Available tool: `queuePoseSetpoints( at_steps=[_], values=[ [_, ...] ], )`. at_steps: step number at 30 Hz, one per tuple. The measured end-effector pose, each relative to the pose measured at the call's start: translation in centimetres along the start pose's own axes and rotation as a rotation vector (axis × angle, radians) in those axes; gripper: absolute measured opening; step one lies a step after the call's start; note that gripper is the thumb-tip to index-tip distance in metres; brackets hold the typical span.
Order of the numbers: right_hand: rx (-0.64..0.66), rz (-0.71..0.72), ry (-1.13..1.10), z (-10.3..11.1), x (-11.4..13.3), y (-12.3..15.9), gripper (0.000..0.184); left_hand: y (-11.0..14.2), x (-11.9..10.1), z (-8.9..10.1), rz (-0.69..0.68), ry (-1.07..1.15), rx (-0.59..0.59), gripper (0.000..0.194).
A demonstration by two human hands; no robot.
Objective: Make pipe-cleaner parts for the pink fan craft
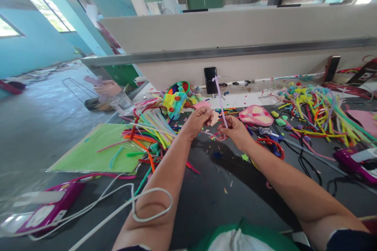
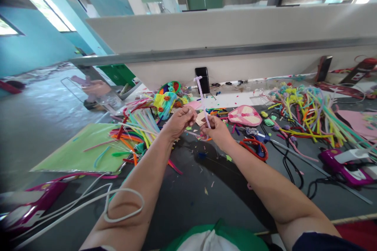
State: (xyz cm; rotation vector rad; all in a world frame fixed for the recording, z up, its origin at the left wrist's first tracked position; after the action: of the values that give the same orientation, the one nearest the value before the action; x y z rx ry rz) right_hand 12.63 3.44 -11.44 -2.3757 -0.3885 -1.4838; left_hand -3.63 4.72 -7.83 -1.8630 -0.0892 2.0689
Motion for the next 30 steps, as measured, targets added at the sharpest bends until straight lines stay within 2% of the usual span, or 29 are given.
queuePoseSetpoints(
  at_steps=[8,14,19,30],
  values=[
    [0.036,0.028,0.011,0.30,-0.22,-0.33,0.035,0.02,-0.02,-0.30,0.061,0.039,-0.003,0.033],
    [0.026,0.044,-0.047,0.30,-0.14,-0.39,0.039,0.07,-0.69,-0.68,-0.008,0.012,-0.046,0.031],
    [0.015,0.053,-0.111,-0.03,0.37,-0.12,0.039,0.04,-0.62,-0.91,-0.043,0.016,-0.014,0.022],
    [0.084,-0.063,-0.153,-0.18,0.07,0.00,0.040,0.19,-0.47,-0.80,-0.032,-0.037,-0.113,0.019]
  ],
)
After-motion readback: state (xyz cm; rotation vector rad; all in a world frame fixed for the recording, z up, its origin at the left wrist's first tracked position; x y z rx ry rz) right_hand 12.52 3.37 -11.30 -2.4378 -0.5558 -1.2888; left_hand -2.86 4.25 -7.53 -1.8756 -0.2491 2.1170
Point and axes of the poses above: each hand's wrist, its own y-axis away from the middle knuckle, its own z-axis out of the back of the hand, x = y × z, the point moved 1 cm from there along -y, towards the middle knuckle, and after that the axes turned 7 degrees about -y, right-handed, at the moved point
